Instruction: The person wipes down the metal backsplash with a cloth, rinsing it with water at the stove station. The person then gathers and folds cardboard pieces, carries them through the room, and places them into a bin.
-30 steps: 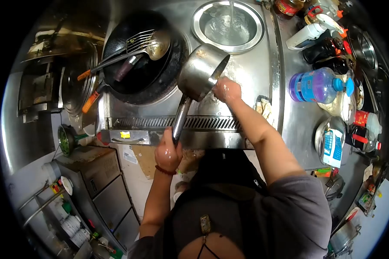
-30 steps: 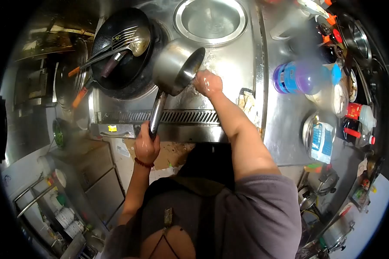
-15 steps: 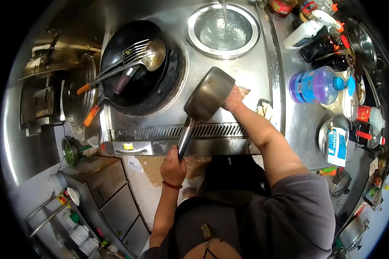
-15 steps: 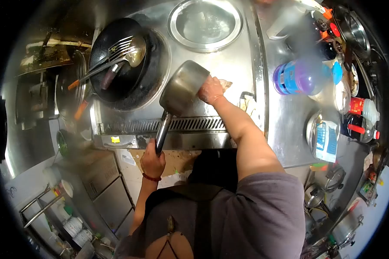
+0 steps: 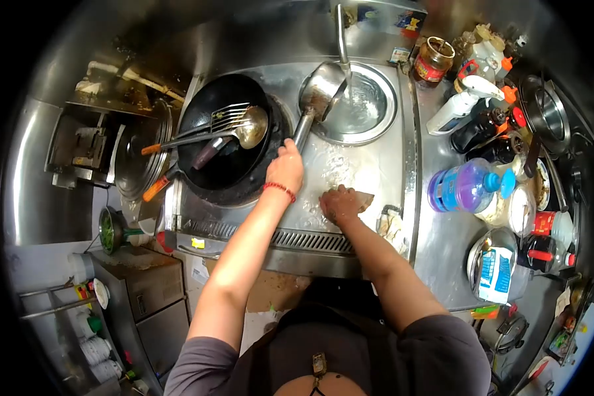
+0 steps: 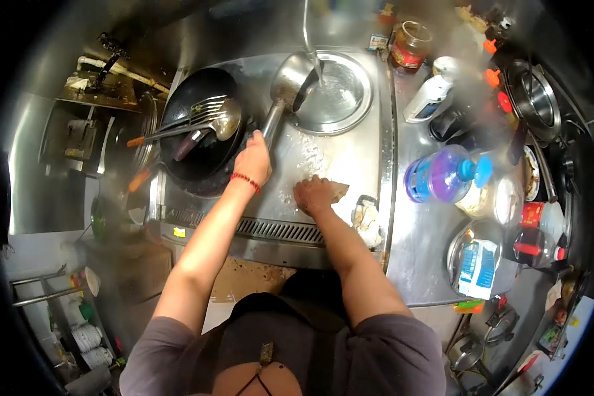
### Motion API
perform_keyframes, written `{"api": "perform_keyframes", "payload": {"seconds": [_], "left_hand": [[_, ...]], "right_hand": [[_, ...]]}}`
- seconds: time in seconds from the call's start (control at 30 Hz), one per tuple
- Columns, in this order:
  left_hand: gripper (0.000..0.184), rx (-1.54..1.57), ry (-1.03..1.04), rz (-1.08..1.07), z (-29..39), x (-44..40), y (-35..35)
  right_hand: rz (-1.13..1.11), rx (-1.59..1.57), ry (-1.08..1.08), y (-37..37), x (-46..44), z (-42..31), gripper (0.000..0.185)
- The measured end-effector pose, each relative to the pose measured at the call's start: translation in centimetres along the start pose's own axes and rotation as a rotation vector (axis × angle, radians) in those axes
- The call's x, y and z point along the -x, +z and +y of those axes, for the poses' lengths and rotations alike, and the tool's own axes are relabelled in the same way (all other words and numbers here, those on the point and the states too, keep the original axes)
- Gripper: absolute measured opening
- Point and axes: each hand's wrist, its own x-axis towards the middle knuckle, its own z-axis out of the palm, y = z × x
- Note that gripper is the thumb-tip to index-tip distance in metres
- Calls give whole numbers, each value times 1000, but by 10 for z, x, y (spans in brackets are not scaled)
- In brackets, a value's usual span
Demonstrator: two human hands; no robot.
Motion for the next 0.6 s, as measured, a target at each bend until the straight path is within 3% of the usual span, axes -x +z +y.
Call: {"api": "perform_keyframes", "payload": {"seconds": [0.07, 0.13, 0.2, 0.27, 0.3, 0.33, 0.4, 0.43, 0.5, 0.53, 0.57, 0.6], "left_hand": [[44, 31, -2, -38, 18, -22, 5], [34, 414, 42, -254, 28, -38, 8], [11, 1242, -222, -560, 46, -44, -25], [9, 1765, -393, -800, 43, -72, -25], [16, 1779, -224, -875, 49, -80, -38], [16, 1827, -200, -775, 60, -87, -48], [13, 2012, -381, -770, 77, -107, -81], [13, 2018, -343, -755, 81, -113, -88], [17, 1937, -260, -721, 83, -122, -95], [17, 1945, -271, -708, 77, -120, -94], [18, 2015, -354, -796, 70, -118, -91], [19, 2077, -432, -885, 63, -118, -89]], "right_hand": [[34, -39, -11, 0, 3, 6, 23], [-9, -44, -74, -6, 4, 10, 27], [-40, -100, -88, -8, 7, 14, 31], [280, -587, -14, 7, 7, 22, 31], [254, -786, 47, 3, 3, 24, 23], [253, -783, 29, -1, 2, 26, 23], [35, -933, 498, -29, 8, 24, 24], [351, -705, 260, -10, 9, 46, 13], [545, -638, 229, -29, -6, 66, 16], [579, -659, 273, -44, -9, 77, 14], [811, -620, 308, -40, -19, 88, 15], [826, -675, 417, -58, -25, 90, 18]]}}
